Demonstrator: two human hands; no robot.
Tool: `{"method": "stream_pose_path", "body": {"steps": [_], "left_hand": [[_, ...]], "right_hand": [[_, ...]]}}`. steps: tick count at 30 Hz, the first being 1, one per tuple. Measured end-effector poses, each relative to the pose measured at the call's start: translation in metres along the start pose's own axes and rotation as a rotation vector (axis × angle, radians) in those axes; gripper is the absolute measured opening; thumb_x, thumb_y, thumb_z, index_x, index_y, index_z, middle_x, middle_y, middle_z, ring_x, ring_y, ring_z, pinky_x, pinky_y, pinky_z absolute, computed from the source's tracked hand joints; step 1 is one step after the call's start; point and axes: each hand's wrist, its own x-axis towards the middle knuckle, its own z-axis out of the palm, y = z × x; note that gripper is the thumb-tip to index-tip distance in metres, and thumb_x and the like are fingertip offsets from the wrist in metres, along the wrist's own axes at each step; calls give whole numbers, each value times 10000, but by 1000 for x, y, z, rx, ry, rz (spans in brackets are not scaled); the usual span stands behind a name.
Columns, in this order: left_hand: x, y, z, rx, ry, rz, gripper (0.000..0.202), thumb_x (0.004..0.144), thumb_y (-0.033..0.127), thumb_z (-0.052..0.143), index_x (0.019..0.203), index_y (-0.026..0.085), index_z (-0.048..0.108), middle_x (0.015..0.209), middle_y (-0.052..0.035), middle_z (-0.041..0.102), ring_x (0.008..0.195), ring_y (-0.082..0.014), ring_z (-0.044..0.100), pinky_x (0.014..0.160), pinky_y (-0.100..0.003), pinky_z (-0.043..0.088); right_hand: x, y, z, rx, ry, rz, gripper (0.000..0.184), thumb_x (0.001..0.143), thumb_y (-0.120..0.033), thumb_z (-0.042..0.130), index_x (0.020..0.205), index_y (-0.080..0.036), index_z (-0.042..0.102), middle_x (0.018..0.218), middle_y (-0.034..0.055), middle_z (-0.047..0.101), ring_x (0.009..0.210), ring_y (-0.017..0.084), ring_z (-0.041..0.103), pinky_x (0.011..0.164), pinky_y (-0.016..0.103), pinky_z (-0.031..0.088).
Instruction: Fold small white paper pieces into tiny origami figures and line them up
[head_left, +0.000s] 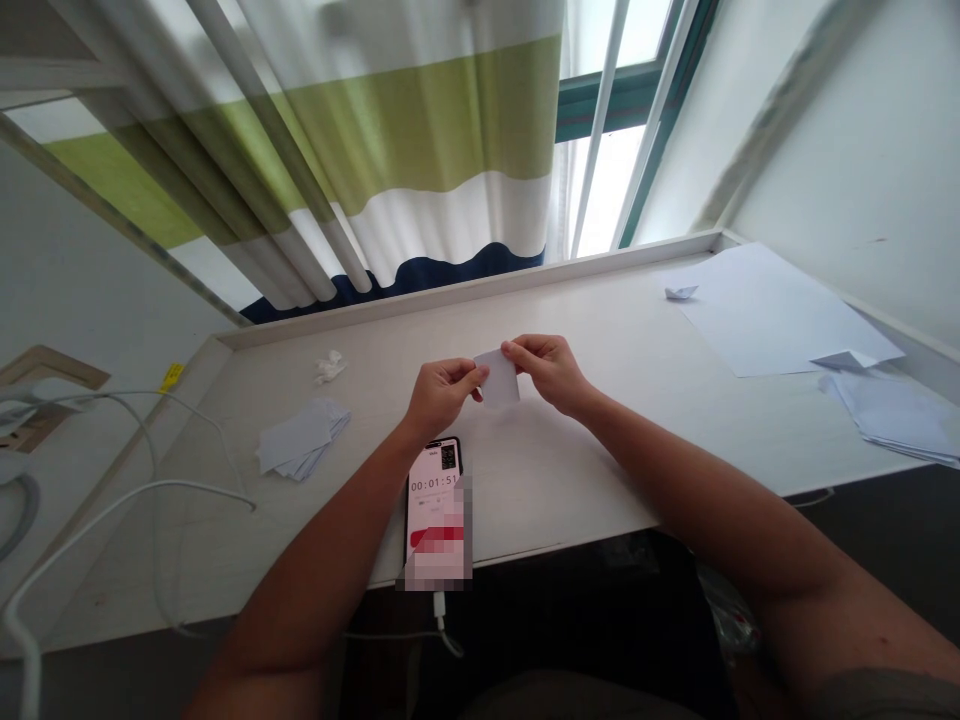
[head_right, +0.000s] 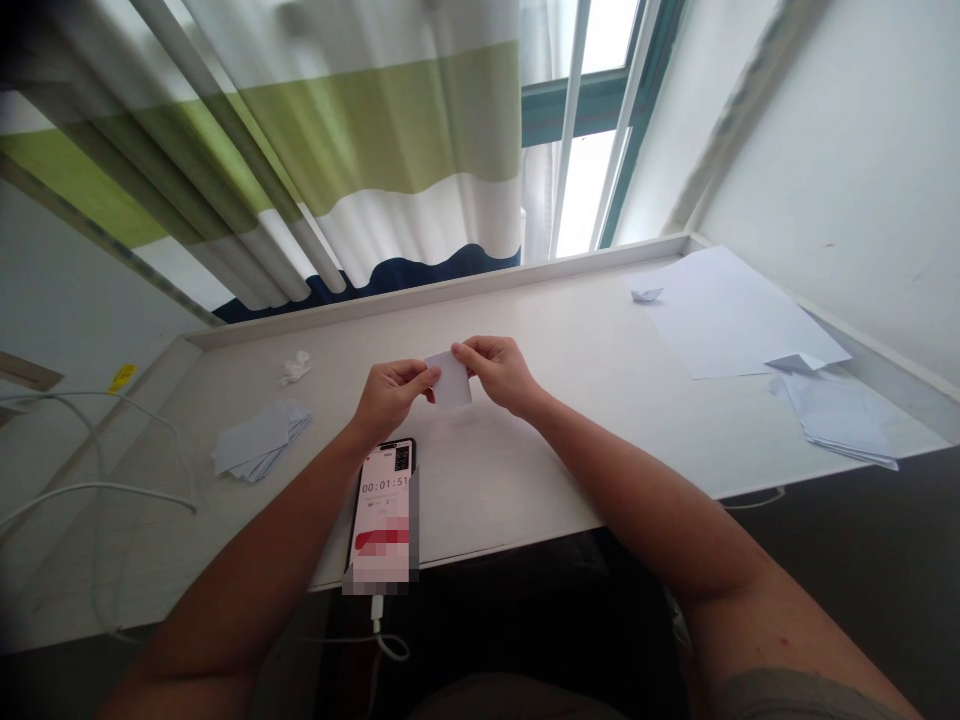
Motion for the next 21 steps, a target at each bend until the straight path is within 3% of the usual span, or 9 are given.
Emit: {"method": "stream_pose_path", "body": {"steps": [3, 7, 14, 21], "left_hand": [[1, -3, 0, -14, 39, 10, 342, 841, 473, 863, 728, 158, 793, 668, -39, 727, 606, -152, 660, 610, -279, 538], [1, -3, 2, -33, 69, 8, 359, 833, 485, 866, 719, 154, 785, 682, -36, 728, 622, -150, 662, 623, -280, 559], [-1, -2, 4, -45, -4, -52, 401, 813, 534, 885, 730, 150, 806, 690, -46, 732, 620, -140, 636, 595, -269, 558], [0, -4, 2, -54, 17, -63, 433, 812, 567, 886, 787, 139, 828, 719, -71, 769, 614, -160, 667, 567, -284, 572]], "right_hand": [[1, 3, 1, -29, -30, 17, 644, 802, -802, 803, 806, -161, 742, 754, 40, 710, 697, 164, 633, 656, 306, 583], [0, 8, 0, -156, -74, 20, 704, 835, -858, 722, 701, -170, 663, 667, 21, 634, 634, 143, 560, 590, 281, 495], [-2, 7, -1, -220, 1, -27, 707, 874, -847, 685, 671, -171, 672, 633, 21, 626, 604, 139, 536, 554, 277, 421], [-2, 6, 3, -171, -59, 39, 742, 850, -890, 676, 680, -168, 668, 623, 50, 686, 576, 150, 629, 544, 270, 495]]}}
